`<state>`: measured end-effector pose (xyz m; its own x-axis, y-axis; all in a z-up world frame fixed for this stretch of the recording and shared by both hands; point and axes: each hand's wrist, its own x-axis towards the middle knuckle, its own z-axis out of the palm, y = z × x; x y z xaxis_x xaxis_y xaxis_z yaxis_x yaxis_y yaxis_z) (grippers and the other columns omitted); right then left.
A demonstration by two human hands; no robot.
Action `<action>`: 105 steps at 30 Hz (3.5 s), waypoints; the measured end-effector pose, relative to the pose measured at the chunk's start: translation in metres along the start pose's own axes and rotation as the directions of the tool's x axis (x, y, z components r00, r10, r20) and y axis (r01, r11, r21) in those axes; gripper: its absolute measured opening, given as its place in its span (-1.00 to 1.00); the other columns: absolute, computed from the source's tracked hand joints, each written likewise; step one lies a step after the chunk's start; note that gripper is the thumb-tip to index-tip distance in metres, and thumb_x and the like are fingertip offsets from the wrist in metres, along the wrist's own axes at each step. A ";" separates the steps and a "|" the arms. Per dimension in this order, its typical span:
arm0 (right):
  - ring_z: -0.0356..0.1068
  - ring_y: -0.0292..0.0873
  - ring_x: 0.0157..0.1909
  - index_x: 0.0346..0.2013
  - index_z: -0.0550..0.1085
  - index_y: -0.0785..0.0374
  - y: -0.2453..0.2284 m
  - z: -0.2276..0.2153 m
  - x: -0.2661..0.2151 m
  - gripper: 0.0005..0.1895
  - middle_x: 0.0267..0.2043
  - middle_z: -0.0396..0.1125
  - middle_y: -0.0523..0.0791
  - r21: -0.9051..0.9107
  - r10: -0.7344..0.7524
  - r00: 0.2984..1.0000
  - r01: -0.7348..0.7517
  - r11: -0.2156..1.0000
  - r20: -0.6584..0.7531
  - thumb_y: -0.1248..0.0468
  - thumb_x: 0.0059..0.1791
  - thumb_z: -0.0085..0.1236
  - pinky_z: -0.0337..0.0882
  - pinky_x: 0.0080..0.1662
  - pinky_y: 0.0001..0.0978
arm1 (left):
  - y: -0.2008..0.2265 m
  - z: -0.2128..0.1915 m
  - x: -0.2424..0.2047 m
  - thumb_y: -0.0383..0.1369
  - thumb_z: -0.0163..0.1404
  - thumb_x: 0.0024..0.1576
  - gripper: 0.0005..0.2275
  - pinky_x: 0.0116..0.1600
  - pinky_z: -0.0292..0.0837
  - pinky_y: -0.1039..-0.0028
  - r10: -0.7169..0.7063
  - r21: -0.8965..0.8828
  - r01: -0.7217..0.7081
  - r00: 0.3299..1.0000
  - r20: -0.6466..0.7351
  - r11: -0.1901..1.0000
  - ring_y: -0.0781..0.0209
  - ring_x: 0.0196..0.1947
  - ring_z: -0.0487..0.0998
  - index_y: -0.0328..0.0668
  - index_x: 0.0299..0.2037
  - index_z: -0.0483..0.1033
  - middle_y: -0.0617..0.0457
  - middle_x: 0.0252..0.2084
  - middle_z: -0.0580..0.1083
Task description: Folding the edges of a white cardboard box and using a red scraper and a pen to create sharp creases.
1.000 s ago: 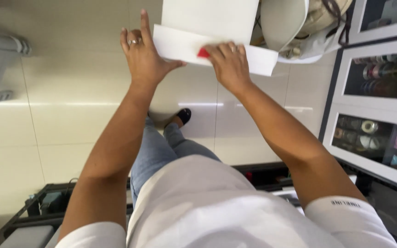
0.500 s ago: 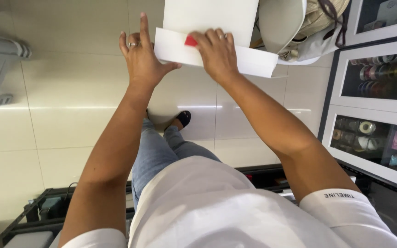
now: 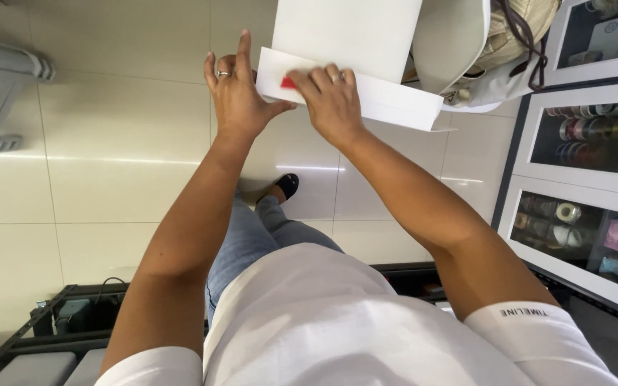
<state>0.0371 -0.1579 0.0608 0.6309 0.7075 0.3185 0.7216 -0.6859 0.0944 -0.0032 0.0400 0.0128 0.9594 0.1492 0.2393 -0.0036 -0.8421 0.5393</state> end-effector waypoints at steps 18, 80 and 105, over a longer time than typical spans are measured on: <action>0.22 -0.14 -0.30 0.00 0.45 -0.08 -0.026 -0.006 0.014 -0.48 -0.33 0.18 -0.24 -0.011 -0.054 0.987 0.053 0.999 -0.153 0.55 -0.12 0.01 0.15 -0.22 -0.30 | 0.001 0.004 -0.001 0.17 0.49 -0.15 0.15 0.51 -0.09 -0.03 0.035 0.030 -0.032 0.993 -0.115 0.999 0.02 0.09 0.50 -0.15 0.51 -0.04 0.12 -0.28 0.56; 0.28 -0.04 -0.13 0.11 0.37 0.00 -0.019 0.020 0.030 -0.71 -0.15 0.32 -0.21 0.048 0.116 0.982 -0.125 0.991 0.148 0.26 0.09 0.08 0.20 -0.14 -0.17 | 0.009 0.014 -0.005 -0.05 0.59 -0.36 0.27 0.49 0.05 0.15 -0.091 -0.047 0.084 0.984 -0.152 0.995 0.18 -0.02 0.51 -0.16 0.50 -0.09 0.28 -0.38 0.50; 0.31 -0.15 -0.32 0.45 0.20 0.04 -0.073 0.037 -0.026 -0.33 -0.25 0.27 -0.23 -0.455 0.645 0.761 -0.555 0.696 0.060 0.30 0.01 -0.03 0.27 -0.37 -0.21 | -0.012 -0.017 0.013 0.03 0.56 -0.27 0.12 0.43 0.05 0.09 0.093 -0.110 -0.083 0.991 0.093 0.991 0.01 -0.06 0.52 -0.26 0.42 0.10 0.18 -0.40 0.52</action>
<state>-0.0210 -0.1201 0.0104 0.9632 0.1062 0.2470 0.0228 -0.9477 0.3185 0.0046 0.0608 0.0235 0.9770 0.0208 0.2121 -0.1141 -0.7897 0.6028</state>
